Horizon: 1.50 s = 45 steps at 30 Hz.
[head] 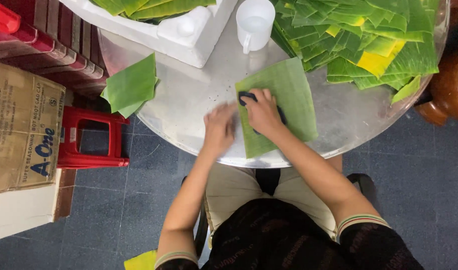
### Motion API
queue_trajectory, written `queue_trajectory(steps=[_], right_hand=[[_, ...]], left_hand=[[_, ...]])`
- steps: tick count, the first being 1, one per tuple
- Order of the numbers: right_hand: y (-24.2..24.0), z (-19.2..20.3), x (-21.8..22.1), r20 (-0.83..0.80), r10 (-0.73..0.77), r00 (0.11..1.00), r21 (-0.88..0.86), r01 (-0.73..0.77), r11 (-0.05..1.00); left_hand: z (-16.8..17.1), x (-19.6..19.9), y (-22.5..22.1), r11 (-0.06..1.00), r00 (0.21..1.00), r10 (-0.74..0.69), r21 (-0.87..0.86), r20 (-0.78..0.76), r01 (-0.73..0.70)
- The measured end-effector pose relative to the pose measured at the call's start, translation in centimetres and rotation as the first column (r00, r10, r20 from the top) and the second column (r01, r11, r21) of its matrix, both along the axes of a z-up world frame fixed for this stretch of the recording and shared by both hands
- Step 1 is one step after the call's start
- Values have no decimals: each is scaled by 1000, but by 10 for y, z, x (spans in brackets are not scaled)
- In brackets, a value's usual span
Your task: The person is cleaning banana leaves by wiping each one with a cloth and then stacking them on a metal table.
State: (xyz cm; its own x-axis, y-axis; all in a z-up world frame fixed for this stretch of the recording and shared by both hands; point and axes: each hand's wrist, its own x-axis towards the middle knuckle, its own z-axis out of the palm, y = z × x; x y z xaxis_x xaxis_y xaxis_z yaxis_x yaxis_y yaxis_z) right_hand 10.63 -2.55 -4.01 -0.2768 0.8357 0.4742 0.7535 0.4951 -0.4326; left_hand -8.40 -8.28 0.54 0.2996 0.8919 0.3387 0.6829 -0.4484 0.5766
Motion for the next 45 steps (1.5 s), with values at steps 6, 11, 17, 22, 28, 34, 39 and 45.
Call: queue_trajectory(steps=[6,11,17,22,28,34,39,45], right_hand=[[-10,1,1,126,-17,992,73,8,997],[-32,-48,8,202,168,965,148,-200,969],[-151,-15,11,65,300,952,16,-301,953],[-96,40,20,-255,253,933,-175,-301,937],[27,11,-34,-374,56,926,-205,-142,968],[49,32,-12,-833,-300,465,-507,-425,750],[42,48,10,-247,-94,964,-177,50,983],[16,-8,-36,196,4,981,179,-40,983]], left_hand=[[16,11,60,954,984,-118,-292,-137,74],[0,14,62,947,966,-45,-318,-256,-40],[30,19,54,922,951,-67,-383,-302,-57],[28,11,38,919,935,-89,-391,-344,-57],[17,3,24,948,863,-40,-291,-504,-126],[24,-1,23,917,869,-60,-370,-491,-145],[25,0,25,902,885,-67,-408,-460,-143],[22,0,24,906,895,-59,-401,-442,-138]])
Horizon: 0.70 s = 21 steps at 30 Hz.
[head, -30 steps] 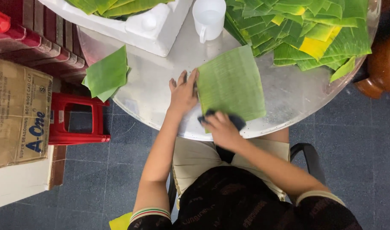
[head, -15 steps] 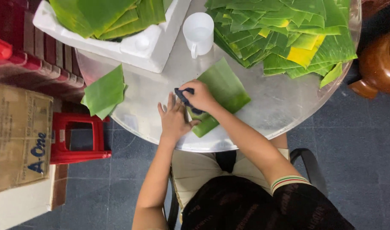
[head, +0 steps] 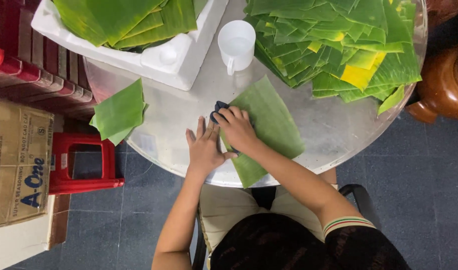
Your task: The person is cleaning banana leaves by wiping each one with a cloth and then stacking them on a metal table.
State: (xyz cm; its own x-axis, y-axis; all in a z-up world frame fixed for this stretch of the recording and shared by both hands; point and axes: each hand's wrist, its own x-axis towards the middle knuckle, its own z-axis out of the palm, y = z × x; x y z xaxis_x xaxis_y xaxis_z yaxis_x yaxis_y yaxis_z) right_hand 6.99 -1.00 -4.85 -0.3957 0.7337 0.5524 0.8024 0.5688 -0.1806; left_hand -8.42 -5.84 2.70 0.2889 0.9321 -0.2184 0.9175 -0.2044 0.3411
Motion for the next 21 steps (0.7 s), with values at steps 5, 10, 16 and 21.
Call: queue_trajectory(steps=[5,10,16,21], right_hand=[[49,0,64,142,-200,969,-179,224,958],[58,36,75,-209,-300,931,-258,244,935],[7,7,13,25,8,1000,-212,-3,977],[66,-1,95,60,-137,989,-224,147,963]], left_hand=[[21,5,1,998,998,2,-68,-64,-6],[18,5,0,997,998,7,-80,-67,-13],[11,5,1,998,997,3,-57,-73,-7],[25,8,1,997,998,21,-69,-63,-26]])
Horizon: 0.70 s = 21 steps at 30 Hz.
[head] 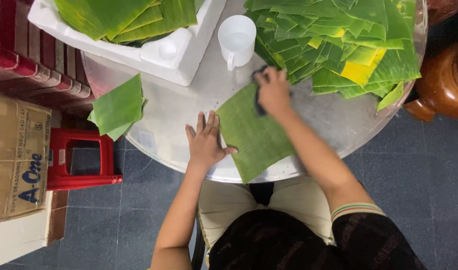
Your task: The person is cleaning banana leaves by wiping each one with a cloth and then stacking them on a metal table.
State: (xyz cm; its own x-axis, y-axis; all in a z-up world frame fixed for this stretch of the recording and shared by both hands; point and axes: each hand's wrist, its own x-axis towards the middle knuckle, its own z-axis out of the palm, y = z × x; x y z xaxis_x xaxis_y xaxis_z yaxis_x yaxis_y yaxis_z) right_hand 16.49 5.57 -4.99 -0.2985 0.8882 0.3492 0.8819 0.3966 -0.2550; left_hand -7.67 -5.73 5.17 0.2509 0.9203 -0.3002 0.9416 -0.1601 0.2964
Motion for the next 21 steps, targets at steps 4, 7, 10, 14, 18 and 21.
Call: queue_trajectory(steps=[4,7,10,14,18,21], right_hand=[[-17,67,-23,-210,-290,934,-191,252,949],[-67,44,-78,-209,-130,969,-200,88,976],[-77,1,-81,40,100,994,-56,-98,994],[-21,1,-20,68,-135,988,-33,138,990],[10,-4,7,100,-247,964,-71,254,965],[-34,3,-49,-401,-418,815,-452,221,864]], left_hand=[[5,2,1,1000,1000,-2,-28,-30,2],[3,2,1,999,999,0,-49,-48,-2],[0,0,-1,998,997,-13,-57,-82,9],[11,2,-1,999,998,-11,-49,-56,8],[9,2,-2,999,999,-8,-36,-48,7],[3,3,0,999,999,-2,-52,-46,-1]])
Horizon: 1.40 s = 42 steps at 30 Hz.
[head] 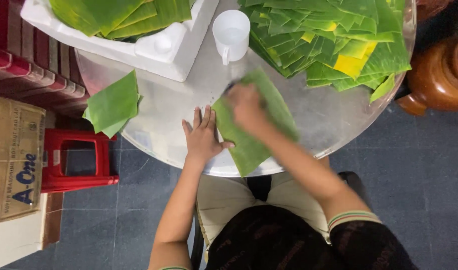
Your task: The person is cleaning banana leaves by wiping each one with a cloth and then stacking them on a metal table.
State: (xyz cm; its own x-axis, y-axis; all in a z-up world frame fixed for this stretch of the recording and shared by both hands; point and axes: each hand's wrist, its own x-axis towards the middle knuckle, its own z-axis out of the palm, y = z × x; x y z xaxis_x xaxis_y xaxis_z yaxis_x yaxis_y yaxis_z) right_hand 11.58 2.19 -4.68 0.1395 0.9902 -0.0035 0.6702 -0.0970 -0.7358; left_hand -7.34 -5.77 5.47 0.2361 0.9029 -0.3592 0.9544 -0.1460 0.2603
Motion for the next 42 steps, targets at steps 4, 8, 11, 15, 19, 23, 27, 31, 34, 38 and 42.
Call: queue_trajectory(steps=[4,8,11,15,19,23,27,31,34,38,42], right_hand=[[-68,18,-22,562,327,760,218,-518,827],[-36,25,56,590,165,790,138,-300,944],[-11,0,112,578,-29,816,315,-190,930],[-75,68,8,-335,39,942,324,76,943],[-117,11,-6,522,283,804,225,-450,864],[-100,9,77,551,135,824,196,-285,938],[-98,23,64,440,-5,898,328,-155,932],[-143,26,-22,-81,111,991,274,-85,958],[-148,0,-4,491,152,858,304,-332,893],[-131,-6,75,466,48,884,212,-164,963],[-121,16,73,472,-125,873,373,-69,925]], left_hand=[[2,1,2,1000,997,-23,-7,-73,23],[14,4,-1,1000,997,-13,-29,-71,11],[11,7,-2,999,996,-23,-41,-89,19],[4,10,3,998,993,-43,-50,-113,37],[-3,10,2,998,983,-53,-34,-176,48],[13,13,0,999,983,-40,-30,-179,35],[9,13,-2,999,979,-48,-13,-200,47],[-4,16,0,999,979,-28,-34,-203,21],[3,16,0,999,979,-30,-25,-202,25],[9,16,-3,998,979,-32,-55,-199,21],[16,19,-4,999,981,-21,-35,-194,15]])
